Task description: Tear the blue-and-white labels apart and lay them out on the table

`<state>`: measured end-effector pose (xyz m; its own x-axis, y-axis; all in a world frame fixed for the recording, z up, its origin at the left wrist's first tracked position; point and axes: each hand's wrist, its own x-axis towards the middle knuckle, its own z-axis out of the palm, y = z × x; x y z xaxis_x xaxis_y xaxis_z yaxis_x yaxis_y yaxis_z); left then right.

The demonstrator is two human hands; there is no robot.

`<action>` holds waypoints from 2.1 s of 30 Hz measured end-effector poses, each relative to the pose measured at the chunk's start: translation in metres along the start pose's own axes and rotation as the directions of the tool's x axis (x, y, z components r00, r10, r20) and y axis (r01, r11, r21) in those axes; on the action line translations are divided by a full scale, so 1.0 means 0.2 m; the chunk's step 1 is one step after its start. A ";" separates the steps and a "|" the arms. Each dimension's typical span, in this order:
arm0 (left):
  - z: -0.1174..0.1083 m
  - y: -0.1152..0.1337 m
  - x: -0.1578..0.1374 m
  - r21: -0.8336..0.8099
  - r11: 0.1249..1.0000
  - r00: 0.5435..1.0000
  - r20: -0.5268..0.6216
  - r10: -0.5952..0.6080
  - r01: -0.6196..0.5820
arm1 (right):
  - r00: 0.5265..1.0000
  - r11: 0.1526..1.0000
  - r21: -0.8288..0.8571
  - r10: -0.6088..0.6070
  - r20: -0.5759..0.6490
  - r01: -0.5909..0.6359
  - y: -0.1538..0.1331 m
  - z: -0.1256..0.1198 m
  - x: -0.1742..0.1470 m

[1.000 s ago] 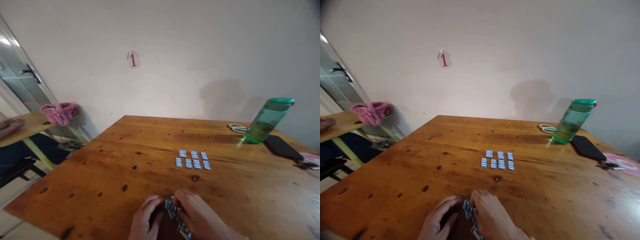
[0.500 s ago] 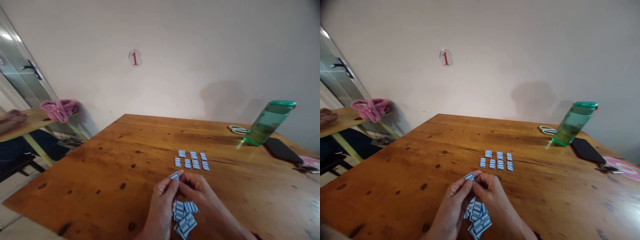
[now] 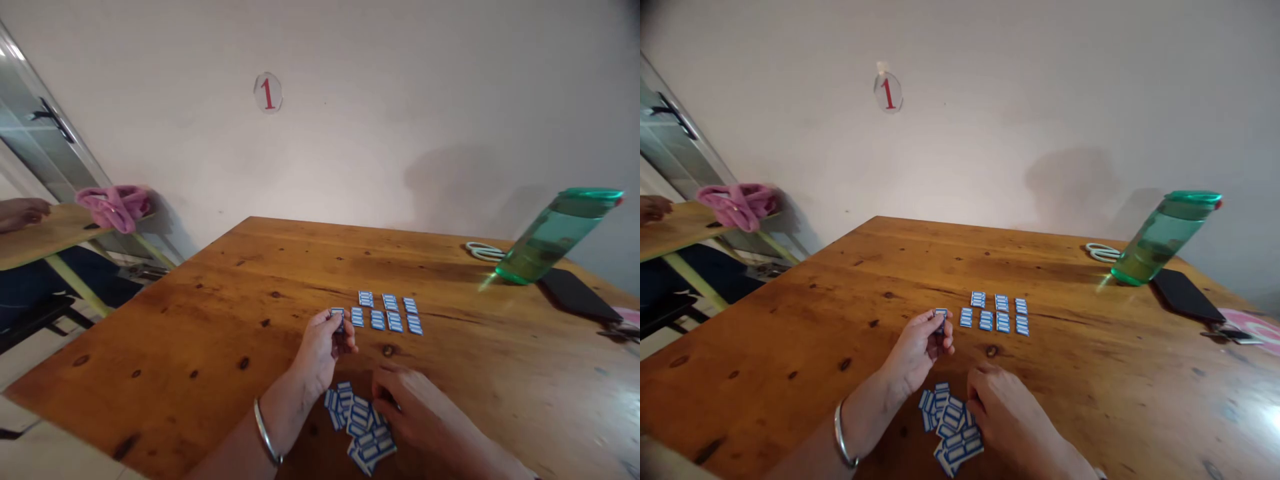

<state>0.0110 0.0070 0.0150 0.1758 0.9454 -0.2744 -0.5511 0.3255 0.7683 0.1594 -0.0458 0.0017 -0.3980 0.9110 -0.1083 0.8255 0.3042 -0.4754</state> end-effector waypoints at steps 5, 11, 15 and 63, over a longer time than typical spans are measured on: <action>-0.04 0.00 0.00 -0.023 0.999 0.999 -0.007 0.032 -0.032 | 1.000 0.999 0.043 0.009 -0.014 -0.009 -0.03 0.00 0.01; -0.02 0.03 -0.01 -0.073 0.997 1.000 -0.008 -0.014 0.014 | 0.991 0.981 0.135 -0.134 -0.022 0.136 -0.07 0.03 0.04; -0.02 0.04 -0.01 -0.163 0.986 0.999 -0.039 -0.022 0.015 | 0.986 0.985 0.061 -0.163 0.025 0.161 -0.06 0.05 0.02; 0.01 -0.09 -0.02 0.058 0.989 0.988 0.060 -0.140 0.136 | 0.948 0.614 0.789 0.244 -0.205 0.012 0.07 -0.07 0.11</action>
<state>0.0216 -0.0032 0.0026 0.2995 0.8900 -0.3438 -0.4735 0.4515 0.7563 0.1678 -0.0174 0.0057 -0.0934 0.9948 -0.0400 0.1868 -0.0219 -0.9822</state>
